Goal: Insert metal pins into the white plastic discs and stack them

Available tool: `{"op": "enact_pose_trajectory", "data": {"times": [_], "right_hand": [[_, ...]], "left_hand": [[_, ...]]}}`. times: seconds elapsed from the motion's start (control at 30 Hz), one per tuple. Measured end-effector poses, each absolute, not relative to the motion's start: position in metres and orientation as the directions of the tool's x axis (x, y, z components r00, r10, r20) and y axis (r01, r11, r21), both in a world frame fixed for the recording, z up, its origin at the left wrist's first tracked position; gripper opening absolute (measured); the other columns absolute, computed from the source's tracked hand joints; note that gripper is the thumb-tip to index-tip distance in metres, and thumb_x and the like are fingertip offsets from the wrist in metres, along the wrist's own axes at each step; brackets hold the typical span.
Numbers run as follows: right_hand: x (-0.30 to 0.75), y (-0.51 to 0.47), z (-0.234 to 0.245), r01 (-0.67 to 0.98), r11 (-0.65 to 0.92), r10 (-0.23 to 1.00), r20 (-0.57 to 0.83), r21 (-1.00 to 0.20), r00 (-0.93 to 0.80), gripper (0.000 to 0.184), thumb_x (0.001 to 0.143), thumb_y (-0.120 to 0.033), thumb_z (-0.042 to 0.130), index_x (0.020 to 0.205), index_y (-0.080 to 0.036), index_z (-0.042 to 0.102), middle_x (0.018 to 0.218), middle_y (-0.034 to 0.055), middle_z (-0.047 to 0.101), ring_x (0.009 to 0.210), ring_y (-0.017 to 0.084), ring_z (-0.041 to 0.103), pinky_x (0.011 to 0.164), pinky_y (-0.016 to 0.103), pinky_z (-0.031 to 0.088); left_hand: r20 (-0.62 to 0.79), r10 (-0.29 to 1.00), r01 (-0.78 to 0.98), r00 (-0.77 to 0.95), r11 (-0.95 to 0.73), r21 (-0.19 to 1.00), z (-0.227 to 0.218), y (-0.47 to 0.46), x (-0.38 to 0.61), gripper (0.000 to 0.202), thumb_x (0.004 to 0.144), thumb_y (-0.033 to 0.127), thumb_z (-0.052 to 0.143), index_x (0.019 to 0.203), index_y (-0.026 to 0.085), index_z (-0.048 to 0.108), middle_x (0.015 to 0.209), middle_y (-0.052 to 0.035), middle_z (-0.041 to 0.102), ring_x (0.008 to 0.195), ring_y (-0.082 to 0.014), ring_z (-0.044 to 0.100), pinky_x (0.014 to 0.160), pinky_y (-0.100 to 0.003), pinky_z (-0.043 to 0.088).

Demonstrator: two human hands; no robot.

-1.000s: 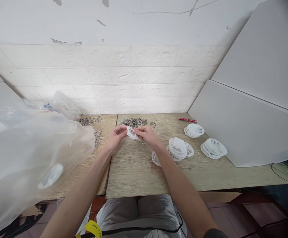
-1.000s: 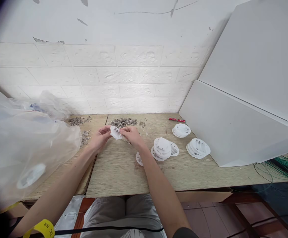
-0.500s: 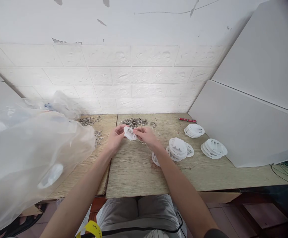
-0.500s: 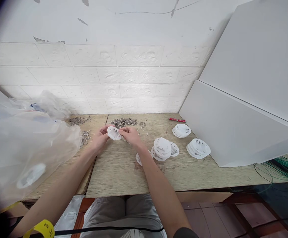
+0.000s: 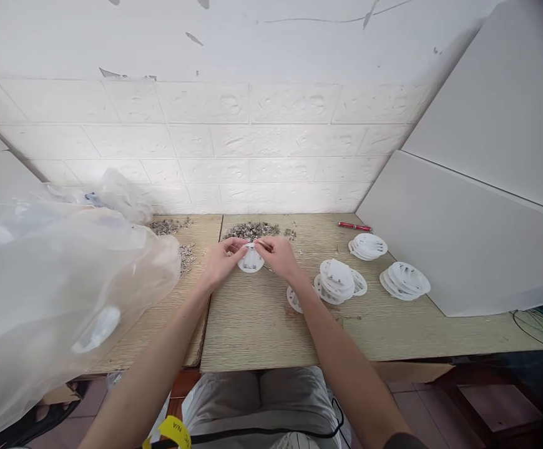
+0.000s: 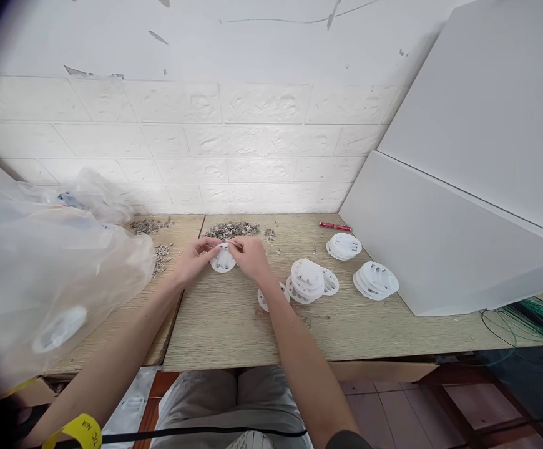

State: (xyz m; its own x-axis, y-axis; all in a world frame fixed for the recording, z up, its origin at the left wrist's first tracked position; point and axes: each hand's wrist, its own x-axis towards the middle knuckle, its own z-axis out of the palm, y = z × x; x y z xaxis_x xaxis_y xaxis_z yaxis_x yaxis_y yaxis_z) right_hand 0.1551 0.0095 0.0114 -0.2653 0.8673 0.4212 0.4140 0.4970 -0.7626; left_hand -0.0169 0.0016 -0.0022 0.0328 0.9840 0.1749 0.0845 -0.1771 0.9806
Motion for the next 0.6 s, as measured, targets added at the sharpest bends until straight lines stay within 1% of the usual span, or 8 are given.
{"op": "enact_pose_trajectory", "data": {"times": [0.07, 0.13, 0.23, 0.3, 0.37, 0.5, 0.57, 0.6], "right_hand": [[0.154, 0.009, 0.01, 0.434, 0.523, 0.852, 0.435, -0.733, -0.292, 0.035, 0.085, -0.025, 0.048, 0.053, -0.018, 0.036, 0.053, -0.004, 0.033, 0.054, 0.01, 0.029, 0.055, 0.025, 0.022], [0.153, 0.009, 0.01, 0.445, 0.534, 0.845, 0.432, -0.719, -0.316, 0.031, 0.086, -0.023, 0.047, 0.056, -0.017, 0.047, 0.057, -0.002, 0.044, 0.056, 0.01, 0.037, 0.055, 0.025, 0.025], [0.152, 0.007, 0.011, 0.452, 0.556, 0.829, 0.432, -0.697, -0.354, 0.022, 0.087, -0.019, 0.048, 0.073, -0.016, 0.065, 0.071, 0.0024, 0.061, 0.065, 0.013, 0.05, 0.059, 0.024, 0.032], [0.151, 0.006, 0.011, 0.46, 0.576, 0.816, 0.439, -0.676, -0.376, 0.02, 0.087, -0.016, 0.05, 0.081, -0.016, 0.069, 0.077, 0.0037, 0.065, 0.07, 0.013, 0.053, 0.062, 0.023, 0.034], [0.15, 0.006, 0.01, 0.48, 0.592, 0.805, 0.441, -0.648, -0.398, 0.019, 0.086, -0.013, 0.051, 0.082, -0.015, 0.07, 0.076, 0.0035, 0.065, 0.068, 0.013, 0.054, 0.063, 0.023, 0.035], [0.153, 0.009, 0.008, 0.499, 0.601, 0.797, 0.427, -0.624, -0.427, 0.02, 0.086, -0.013, 0.052, 0.078, -0.015, 0.071, 0.073, 0.0033, 0.066, 0.065, 0.013, 0.053, 0.061, 0.024, 0.035], [0.157, 0.012, 0.008, 0.464, 0.588, 0.808, 0.451, -0.662, -0.38, 0.02, 0.087, -0.017, 0.052, 0.082, -0.015, 0.071, 0.079, 0.0042, 0.068, 0.068, 0.013, 0.056, 0.062, 0.024, 0.037], [0.16, 0.013, 0.008, 0.448, 0.575, 0.818, 0.467, -0.684, -0.337, 0.02, 0.088, -0.019, 0.052, 0.084, -0.015, 0.071, 0.081, 0.0045, 0.069, 0.07, 0.014, 0.057, 0.063, 0.024, 0.038]], "left_hand": [[0.195, 0.98, 0.242, 0.046, -0.2, 0.949, -0.001, 0.001, -0.017, 0.029, 0.07, 0.035, 0.07, 0.091, 0.016, 0.069, 0.079, -0.0041, 0.065, 0.07, -0.0143, 0.054, 0.06, -0.024, 0.045], [0.204, 0.977, 0.337, 0.057, -0.211, 0.918, 0.001, 0.0, -0.017, 0.025, 0.072, 0.032, 0.065, 0.089, 0.015, 0.067, 0.076, -0.0025, 0.062, 0.067, -0.0134, 0.051, 0.059, -0.024, 0.043], [0.238, 0.969, 0.431, 0.063, -0.242, 0.869, 0.004, -0.002, -0.017, 0.017, 0.07, 0.026, 0.059, 0.083, 0.016, 0.064, 0.071, -0.0006, 0.059, 0.064, -0.0126, 0.048, 0.057, -0.024, 0.04], [0.248, 0.965, 0.493, 0.089, -0.259, 0.831, 0.004, -0.002, -0.017, 0.014, 0.069, 0.023, 0.056, 0.079, 0.016, 0.062, 0.07, 0.0001, 0.057, 0.063, -0.0127, 0.047, 0.057, -0.024, 0.038], [0.235, 0.963, 0.553, 0.134, -0.27, 0.788, 0.004, -0.001, -0.019, 0.012, 0.069, 0.022, 0.054, 0.077, 0.016, 0.061, 0.068, 0.0005, 0.057, 0.062, -0.0128, 0.048, 0.057, -0.024, 0.037], [0.145, 0.956, 0.662, 0.256, -0.283, 0.694, 0.012, 0.001, -0.021, 0.008, 0.069, 0.02, 0.054, 0.072, 0.016, 0.061, 0.061, 0.0016, 0.054, 0.057, -0.0124, 0.046, 0.053, -0.024, 0.033], [0.028, 0.931, 0.689, 0.365, -0.29, 0.664, 0.02, 0.001, -0.021, 0.006, 0.067, 0.018, 0.056, 0.068, 0.016, 0.061, 0.058, 0.0015, 0.054, 0.053, -0.0123, 0.046, 0.051, -0.023, 0.032], [-0.069, 0.895, 0.694, 0.44, -0.29, 0.659, 0.025, 0.0, -0.021, 0.006, 0.065, 0.017, 0.056, 0.066, 0.016, 0.062, 0.057, 0.0009, 0.056, 0.052, -0.0126, 0.047, 0.049, -0.023, 0.032]]}}
